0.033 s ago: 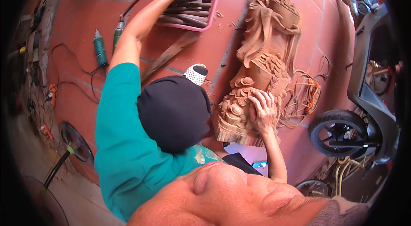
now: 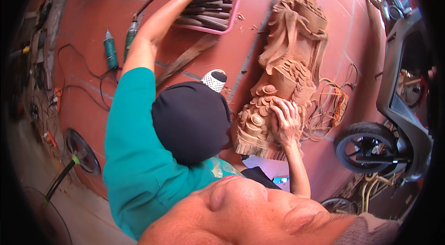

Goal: The person carves a wooden sculpture using a chisel, focusing on refining the upper section of the figure. They hold the sculpture steady with one hand while chiseling with the other, occasionally adjusting their grip and position.

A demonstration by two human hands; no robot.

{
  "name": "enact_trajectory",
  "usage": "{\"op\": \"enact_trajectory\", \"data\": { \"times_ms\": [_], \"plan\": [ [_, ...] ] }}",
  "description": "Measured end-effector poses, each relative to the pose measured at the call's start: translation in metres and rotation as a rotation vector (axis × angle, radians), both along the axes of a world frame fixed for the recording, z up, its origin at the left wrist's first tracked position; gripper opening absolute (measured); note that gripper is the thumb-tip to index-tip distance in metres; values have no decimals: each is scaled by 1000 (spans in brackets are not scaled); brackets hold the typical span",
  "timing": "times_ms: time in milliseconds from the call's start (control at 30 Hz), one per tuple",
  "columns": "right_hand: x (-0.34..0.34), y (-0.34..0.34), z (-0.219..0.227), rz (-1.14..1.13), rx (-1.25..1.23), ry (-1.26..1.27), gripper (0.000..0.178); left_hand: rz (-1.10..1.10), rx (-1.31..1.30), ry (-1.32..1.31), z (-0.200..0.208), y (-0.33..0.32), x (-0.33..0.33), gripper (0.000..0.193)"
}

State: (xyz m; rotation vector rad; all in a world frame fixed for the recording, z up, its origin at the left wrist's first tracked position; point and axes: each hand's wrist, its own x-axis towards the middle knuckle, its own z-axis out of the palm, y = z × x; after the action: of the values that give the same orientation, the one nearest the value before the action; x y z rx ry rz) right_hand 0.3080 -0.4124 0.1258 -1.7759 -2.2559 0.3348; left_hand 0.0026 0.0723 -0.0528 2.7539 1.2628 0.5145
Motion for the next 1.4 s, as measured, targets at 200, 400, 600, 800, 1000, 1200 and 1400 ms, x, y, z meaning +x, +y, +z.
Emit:
{"op": "enact_trajectory", "data": {
  "times_ms": [200, 400, 600, 800, 1000, 1200, 1400],
  "plan": [
    [-5, -2, 8, -2, -20, -32, 24, 351, 68, -463, 14, -67, -46, 15],
    [-9, 3, 4, 22, 29, -20, 24, 244, 30, -497, 10, -243, -107, 16],
    [-12, -1, 5, 44, 87, -25, 22, 235, -474, -215, -20, -408, -138, 20],
    [-16, -3, 5, 57, 141, -24, 21, 156, -689, -106, -27, -441, -143, 21],
    [-11, -10, 2, 101, 176, -118, 22, 117, -497, -256, -17, -418, -142, 20],
    [4, -7, 15, 255, 72, -251, 30, 260, -293, -298, -4, -386, -168, 27],
    [58, -40, 37, 165, 30, -394, 24, 196, -318, -197, -13, -372, -173, 25]
  ]
}}
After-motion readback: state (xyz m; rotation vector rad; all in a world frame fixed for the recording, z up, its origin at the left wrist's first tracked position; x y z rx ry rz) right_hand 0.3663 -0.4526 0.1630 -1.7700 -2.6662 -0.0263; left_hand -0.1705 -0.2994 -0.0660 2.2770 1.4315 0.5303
